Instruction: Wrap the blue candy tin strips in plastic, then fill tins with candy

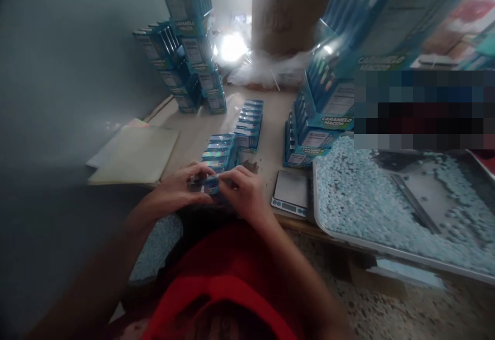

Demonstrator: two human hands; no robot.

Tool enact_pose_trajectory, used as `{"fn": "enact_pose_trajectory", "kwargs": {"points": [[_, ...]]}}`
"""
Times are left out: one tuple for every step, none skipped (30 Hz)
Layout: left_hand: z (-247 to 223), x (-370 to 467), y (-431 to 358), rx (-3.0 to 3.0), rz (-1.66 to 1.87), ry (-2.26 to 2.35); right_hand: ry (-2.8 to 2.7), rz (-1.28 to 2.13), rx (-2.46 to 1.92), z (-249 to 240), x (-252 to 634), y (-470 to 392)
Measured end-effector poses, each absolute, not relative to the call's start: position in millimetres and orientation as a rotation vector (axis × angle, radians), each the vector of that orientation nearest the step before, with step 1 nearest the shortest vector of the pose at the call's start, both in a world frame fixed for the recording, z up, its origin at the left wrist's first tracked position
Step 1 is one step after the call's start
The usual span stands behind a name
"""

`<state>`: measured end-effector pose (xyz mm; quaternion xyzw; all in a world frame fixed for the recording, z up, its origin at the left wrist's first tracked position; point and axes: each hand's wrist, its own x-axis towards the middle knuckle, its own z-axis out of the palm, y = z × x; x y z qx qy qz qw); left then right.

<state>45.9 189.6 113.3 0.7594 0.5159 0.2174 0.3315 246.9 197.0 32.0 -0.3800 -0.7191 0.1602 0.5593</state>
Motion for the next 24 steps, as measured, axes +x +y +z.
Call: {"fn": "enact_pose_trajectory", "kwargs": {"points": [[112,46,190,1.993,0.584,1.337,-1.598,0.478,-0.924,32,243,194],[111,46,191,2.000,0.600,1.329,-1.519,0.543,-0.955,33,241,191],[109,47,192,2.000,0.617,1.324,-1.475,0.551,-0.986,33,241,188],[106,48,193,1.986,0.641,1.321,-1.487,0.502,-1.008,34,242,184],[103,50,193,1.958,0.677,1.319,-1.559,0.415,-1.023,35,244,180],[100,52,193,1.923,0.728,1.323,-1.670,0.306,-1.026,37,247,175],[96,53,191,1.891,0.796,1.335,-1.785,0.188,-1.015,39,249,170],[91,54,188,1.872,0.885,1.366,-1.878,0.079,-0.997,41,252,164],[87,54,183,1.871,0.985,1.411,-1.933,-0.007,-0.982,41,254,157],[82,54,177,1.890,1.083,1.462,-1.950,-0.061,-0.974,41,255,149],[77,52,169,1.925,1.173,1.509,-1.927,-0.085,-0.972,38,257,140],[73,50,160,1.966,1.249,1.548,-1.875,-0.074,-0.973,34,258,130],[68,46,150,2.008,1.308,1.575,-1.799,-0.025,-0.983,29,258,120],[63,43,140,2.051,1.358,1.584,-1.698,0.047,-1.001,23,259,111],[59,39,132,2.094,1.406,1.579,-1.582,0.119,-1.023,17,261,103],[54,36,126,2.130,1.441,1.564,-1.471,0.187,-1.057,11,262,97],[49,34,122,2.157,1.460,1.545,-1.395,0.245,-1.099,5,263,92],[44,33,120,2.173,1.451,1.531,-1.374,0.281,-1.142,1,263,90],[39,33,121,2.170,1.426,1.530,-1.400,0.289,-1.176,-2,263,90],[34,34,124,2.138,1.387,1.553,-1.459,0.272,-1.195,-5,262,91],[30,35,127,2.082,1.340,1.588,-1.523,0.236,-1.204,-6,261,94],[27,37,131,2.020,1.296,1.619,-1.579,0.184,-1.205,-8,260,97],[24,37,135,1.962,1.262,1.638,-1.613,0.128,-1.211,-9,258,101],[23,37,138,1.922,1.241,1.640,-1.621,0.092,-1.234,-10,256,105]]}}
